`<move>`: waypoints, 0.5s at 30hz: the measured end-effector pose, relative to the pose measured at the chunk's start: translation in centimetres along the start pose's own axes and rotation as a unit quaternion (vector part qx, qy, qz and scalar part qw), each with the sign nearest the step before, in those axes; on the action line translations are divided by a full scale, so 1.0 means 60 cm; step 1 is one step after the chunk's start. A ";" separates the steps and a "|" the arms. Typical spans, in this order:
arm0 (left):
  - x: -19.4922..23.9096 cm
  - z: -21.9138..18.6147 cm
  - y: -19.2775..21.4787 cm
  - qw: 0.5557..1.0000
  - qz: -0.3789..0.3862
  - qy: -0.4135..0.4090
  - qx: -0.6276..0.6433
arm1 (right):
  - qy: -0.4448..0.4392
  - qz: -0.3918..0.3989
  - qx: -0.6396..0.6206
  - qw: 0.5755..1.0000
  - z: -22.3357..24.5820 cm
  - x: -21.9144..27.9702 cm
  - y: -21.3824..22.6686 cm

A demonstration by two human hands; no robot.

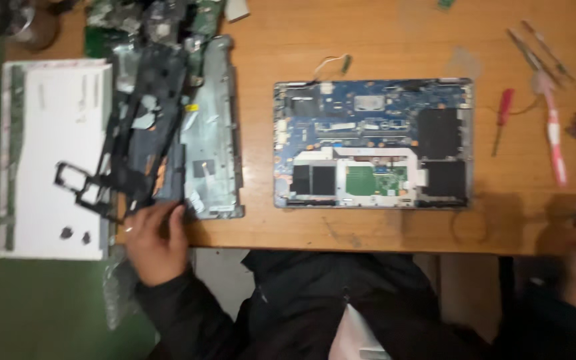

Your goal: The person assembles a laptop by placing a black plastic frame over the motherboard and securing it with multiple screws using a screwdriver. The person also uses a red plastic pry tool to adjust components on the circuit board.

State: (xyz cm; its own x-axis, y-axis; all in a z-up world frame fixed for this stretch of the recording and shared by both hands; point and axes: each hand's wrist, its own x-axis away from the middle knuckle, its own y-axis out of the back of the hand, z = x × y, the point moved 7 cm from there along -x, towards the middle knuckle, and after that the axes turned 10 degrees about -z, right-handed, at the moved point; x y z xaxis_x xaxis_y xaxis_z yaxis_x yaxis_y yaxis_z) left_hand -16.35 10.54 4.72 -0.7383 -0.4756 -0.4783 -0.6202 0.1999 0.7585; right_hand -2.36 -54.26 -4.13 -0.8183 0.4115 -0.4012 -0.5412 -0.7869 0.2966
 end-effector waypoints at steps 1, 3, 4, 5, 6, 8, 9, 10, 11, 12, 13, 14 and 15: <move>0.003 -0.001 0.002 1.000 -0.001 0.003 0.001 | -0.002 0.000 0.056 0.998 0.000 0.005 -0.001; 0.006 -0.001 -0.002 1.000 -0.002 0.014 0.007 | 0.000 0.013 0.118 0.993 0.001 0.014 -0.029; 0.008 -0.002 -0.005 1.000 -0.002 0.020 0.012 | 0.004 0.020 0.146 0.989 0.003 0.017 -0.045; 0.009 -0.004 -0.011 1.000 -0.001 0.024 0.011 | 0.004 0.026 0.163 0.986 0.005 0.016 -0.054; 0.011 -0.007 -0.017 1.000 0.001 0.027 0.011 | 0.004 0.030 0.184 0.982 0.007 0.015 -0.062; 0.015 -0.012 -0.024 0.999 -0.008 0.032 0.009 | 0.002 0.035 0.222 0.974 0.010 0.008 -0.065; 0.016 -0.013 -0.025 0.999 -0.018 0.033 0.006 | -0.002 0.038 0.238 0.971 0.012 0.006 -0.061; 0.019 -0.015 -0.025 0.999 -0.027 0.034 0.003 | -0.006 0.038 0.253 0.967 0.013 0.004 -0.058; 0.019 -0.013 -0.024 0.999 -0.031 0.042 0.002 | -0.010 0.035 0.265 0.963 0.015 0.008 -0.054; 0.019 -0.010 -0.023 0.998 -0.034 0.049 0.002 | -0.016 0.035 0.271 0.962 0.015 0.009 -0.052; 0.018 -0.007 -0.021 0.998 -0.038 0.055 0.001 | -0.023 0.031 0.284 0.958 0.017 0.011 -0.047; 0.018 -0.007 -0.023 0.998 -0.034 0.053 0.000 | -0.025 0.031 0.292 0.956 0.019 0.014 -0.046; 0.017 -0.007 -0.023 0.998 -0.031 0.049 -0.002 | -0.027 0.031 0.293 0.955 0.020 0.012 -0.048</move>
State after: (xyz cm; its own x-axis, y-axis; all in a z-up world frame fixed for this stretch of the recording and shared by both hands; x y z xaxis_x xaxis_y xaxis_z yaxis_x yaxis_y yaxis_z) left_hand -16.11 9.42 3.35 -0.6691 -0.5689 -0.4782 -0.6622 0.1642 0.7312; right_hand -1.61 -51.12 -4.22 -0.8523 0.4086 -0.3265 -0.4942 -0.4249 0.7584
